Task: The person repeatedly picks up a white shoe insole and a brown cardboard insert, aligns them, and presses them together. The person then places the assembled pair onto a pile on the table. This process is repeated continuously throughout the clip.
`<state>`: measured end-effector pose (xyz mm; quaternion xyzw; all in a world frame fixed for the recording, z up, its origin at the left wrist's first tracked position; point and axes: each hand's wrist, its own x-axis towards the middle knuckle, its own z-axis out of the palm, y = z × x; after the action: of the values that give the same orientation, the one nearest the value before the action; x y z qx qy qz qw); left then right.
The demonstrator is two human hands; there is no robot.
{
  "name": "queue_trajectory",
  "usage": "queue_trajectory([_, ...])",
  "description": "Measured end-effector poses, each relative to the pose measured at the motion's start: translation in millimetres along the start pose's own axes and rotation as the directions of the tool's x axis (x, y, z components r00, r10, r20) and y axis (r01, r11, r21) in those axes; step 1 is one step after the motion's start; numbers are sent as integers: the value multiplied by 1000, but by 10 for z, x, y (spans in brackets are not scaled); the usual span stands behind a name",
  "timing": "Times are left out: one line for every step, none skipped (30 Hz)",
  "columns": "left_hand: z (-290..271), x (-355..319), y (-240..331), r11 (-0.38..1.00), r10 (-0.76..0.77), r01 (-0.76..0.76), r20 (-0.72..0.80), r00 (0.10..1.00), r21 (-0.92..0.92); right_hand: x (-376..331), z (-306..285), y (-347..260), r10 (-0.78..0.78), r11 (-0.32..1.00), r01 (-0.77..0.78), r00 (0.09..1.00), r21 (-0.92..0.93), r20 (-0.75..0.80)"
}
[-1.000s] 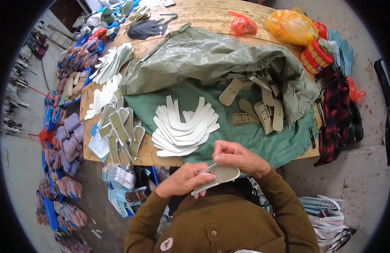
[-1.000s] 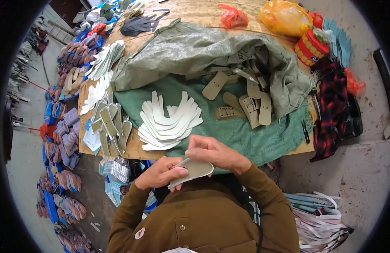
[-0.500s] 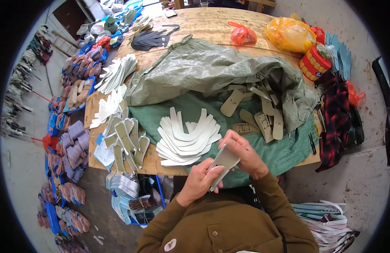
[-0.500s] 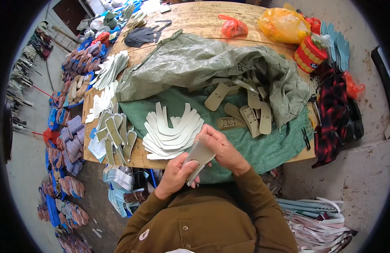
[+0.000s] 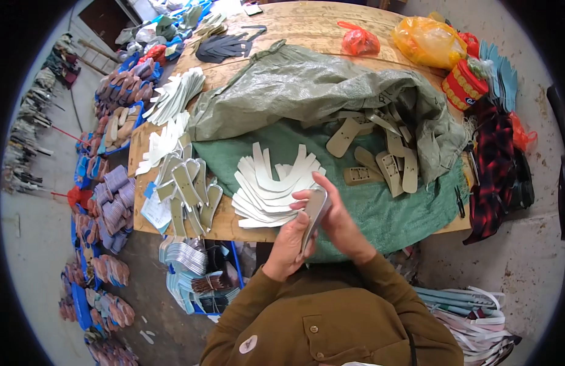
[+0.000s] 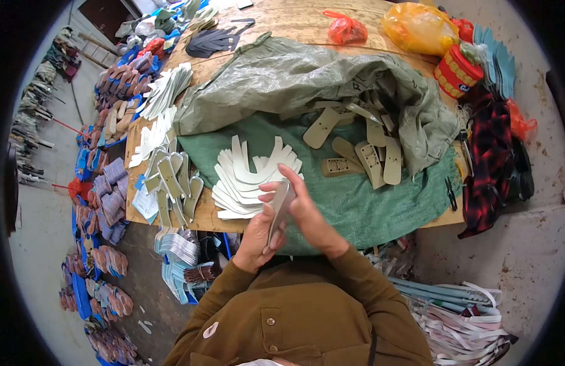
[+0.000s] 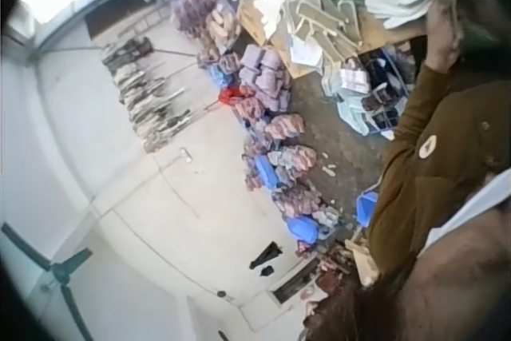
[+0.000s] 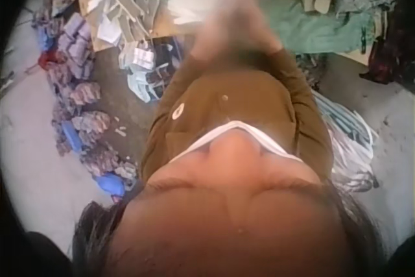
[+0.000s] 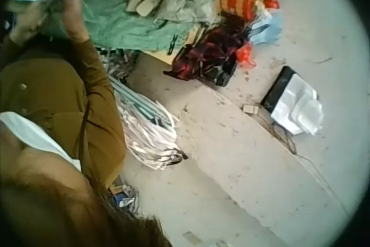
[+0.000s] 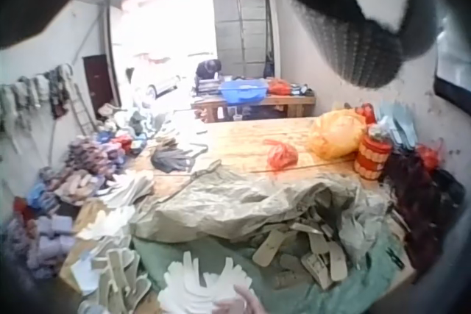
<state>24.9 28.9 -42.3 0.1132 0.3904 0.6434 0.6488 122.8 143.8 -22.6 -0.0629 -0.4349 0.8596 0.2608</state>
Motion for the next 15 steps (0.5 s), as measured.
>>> queue_trajectory([-80,12,-85,986,-50,73,157,986,-148,16,-74,-98,71,996,-71,997,46,4])
queue_trajectory([-152,17,-161,946,-72,165,315,946,-279,18,-164,-114,95,994,-95,995,-50,-12])
queue_trajectory([-211,40,-209,901,-40,237,476,879,-362,32,-268,-113,113,982,-116,993,-150,-27])
queue_trajectory([-94,-2,-123,950,-83,188,378,922,-251,50,-277,-145,129,959,-137,990,-249,-49])
queue_trajectory([57,-83,-11,980,-111,151,272,956,-129,15,-215,-183,171,959,-193,978,-207,-116])
queue_trajectory([144,-146,74,992,-122,123,154,980,2,6,-219,-179,175,950,-200,977,-241,-120])
queue_trajectory([73,-154,90,992,-120,128,251,961,-16,5,-229,-178,179,939,-208,976,-275,-124])
queue_trajectory([106,-195,118,987,-158,154,216,963,38,-2,-233,-175,183,927,-215,975,-309,-129])
queue_trajectory([171,-262,162,979,-195,181,176,965,89,-25,-218,-151,209,915,-246,967,-319,-145])
queue_trajectory([204,-309,176,968,-229,210,134,964,138,-54,-192,-127,235,903,-277,959,-329,-161])
queue_trajectory([174,-348,99,973,-229,230,171,958,10,-75,-170,-115,260,889,-307,949,-339,-177])
queue_trajectory([143,-354,62,974,-224,225,160,961,12,-80,-139,-141,311,879,-351,935,-324,-169])
queue_trajectory([117,-360,31,975,-219,220,150,964,15,-75,-99,-204,361,866,-394,919,-309,-158])
queue_trajectory([93,-368,6,977,-214,214,139,967,17,-77,-74,-221,410,850,-436,900,-295,-147])
queue_trajectory([83,-346,-12,977,-214,214,106,971,14,-97,-96,-169,368,846,-395,919,-357,-145])
